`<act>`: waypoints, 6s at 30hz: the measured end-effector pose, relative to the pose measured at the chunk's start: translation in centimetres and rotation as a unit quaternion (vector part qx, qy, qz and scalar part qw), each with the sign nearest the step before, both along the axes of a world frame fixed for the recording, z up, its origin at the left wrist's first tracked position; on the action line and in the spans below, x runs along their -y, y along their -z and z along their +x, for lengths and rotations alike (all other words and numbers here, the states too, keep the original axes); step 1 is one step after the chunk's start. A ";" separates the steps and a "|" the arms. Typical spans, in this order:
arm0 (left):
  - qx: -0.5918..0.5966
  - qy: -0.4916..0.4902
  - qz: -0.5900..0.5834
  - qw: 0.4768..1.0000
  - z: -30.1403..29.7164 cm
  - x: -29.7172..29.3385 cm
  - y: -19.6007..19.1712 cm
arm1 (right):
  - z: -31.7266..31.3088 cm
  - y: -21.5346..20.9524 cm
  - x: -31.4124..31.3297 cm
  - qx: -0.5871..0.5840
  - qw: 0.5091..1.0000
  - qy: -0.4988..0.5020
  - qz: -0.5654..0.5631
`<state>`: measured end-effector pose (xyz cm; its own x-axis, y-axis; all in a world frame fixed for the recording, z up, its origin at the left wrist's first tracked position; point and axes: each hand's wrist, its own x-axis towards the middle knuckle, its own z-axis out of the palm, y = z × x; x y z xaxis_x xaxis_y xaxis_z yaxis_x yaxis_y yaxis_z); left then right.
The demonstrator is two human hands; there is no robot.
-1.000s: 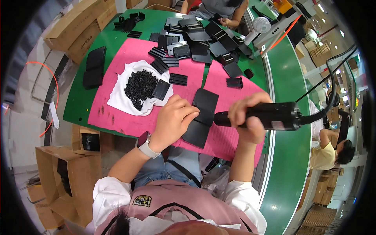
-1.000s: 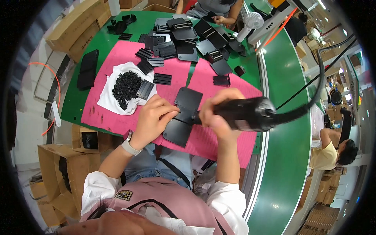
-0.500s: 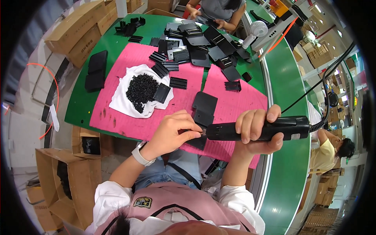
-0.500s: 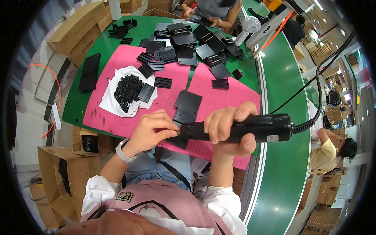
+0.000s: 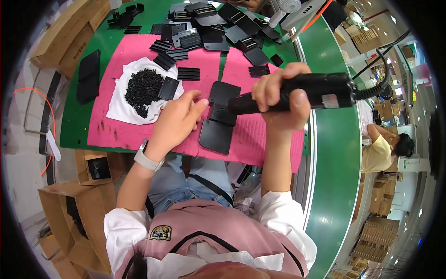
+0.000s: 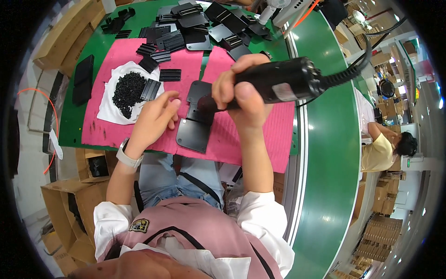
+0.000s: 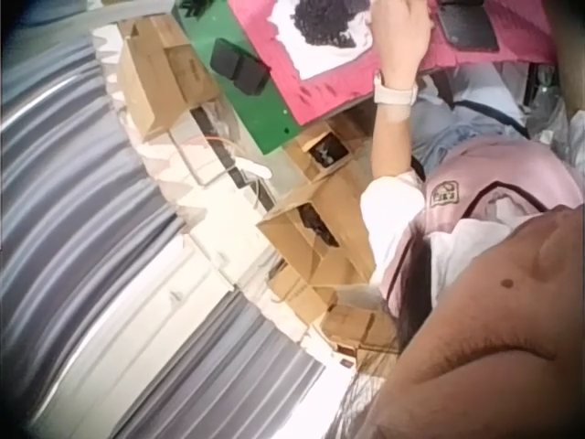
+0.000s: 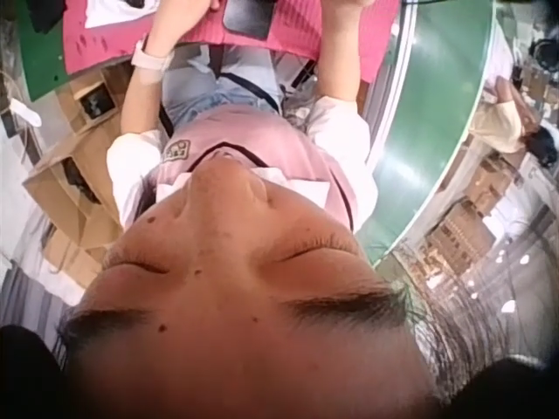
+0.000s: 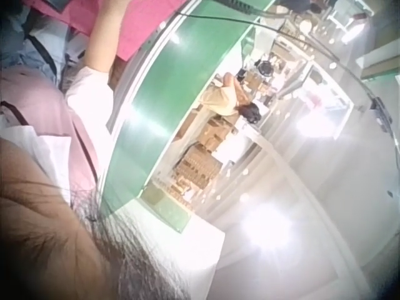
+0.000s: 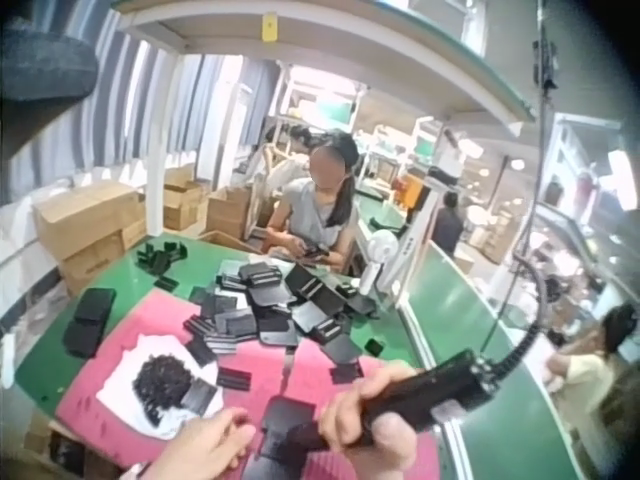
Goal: Assembling small plastic components using an electric screwdriver at a factory workbench.
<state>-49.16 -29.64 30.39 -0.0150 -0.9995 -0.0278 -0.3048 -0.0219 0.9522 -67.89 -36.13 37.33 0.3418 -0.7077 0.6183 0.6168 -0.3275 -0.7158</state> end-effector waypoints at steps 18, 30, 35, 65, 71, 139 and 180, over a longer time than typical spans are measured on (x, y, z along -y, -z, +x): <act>-0.022 0.072 0.042 0.996 -1.1 1.6 2.5 | 2.8 0.8 0.1 -0.099 0.993 -0.002 0.057; 0.017 0.039 -0.020 0.999 -1.5 1.6 2.4 | 2.6 1.1 0.0 -0.153 0.986 -0.008 0.069; 0.049 0.008 -0.124 0.991 -1.7 1.7 4.4 | 3.1 1.4 -1.0 -0.169 0.985 0.006 0.019; -0.178 -0.228 -0.371 0.882 1.9 -8.9 -2.7 | 5.8 1.7 -9.6 -0.397 0.873 0.186 -0.213; -0.288 -0.182 -0.188 0.921 3.2 -12.2 -1.8 | 3.9 3.1 -9.2 -0.304 0.951 -0.003 -0.053; -0.369 -0.138 -0.017 0.919 6.9 -7.0 1.5 | 8.0 8.7 6.7 -0.524 0.695 0.229 -0.435; 0.138 -0.038 -0.194 0.970 -0.3 -2.4 1.6 | 0.3 8.0 -4.1 -0.475 0.841 0.259 -0.001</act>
<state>-49.43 -27.26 28.83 0.0136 -0.9332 0.3590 -0.5603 0.2902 0.7758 -67.56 -32.02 29.31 0.3288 -0.9129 0.2418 -0.4582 -0.3781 -0.8044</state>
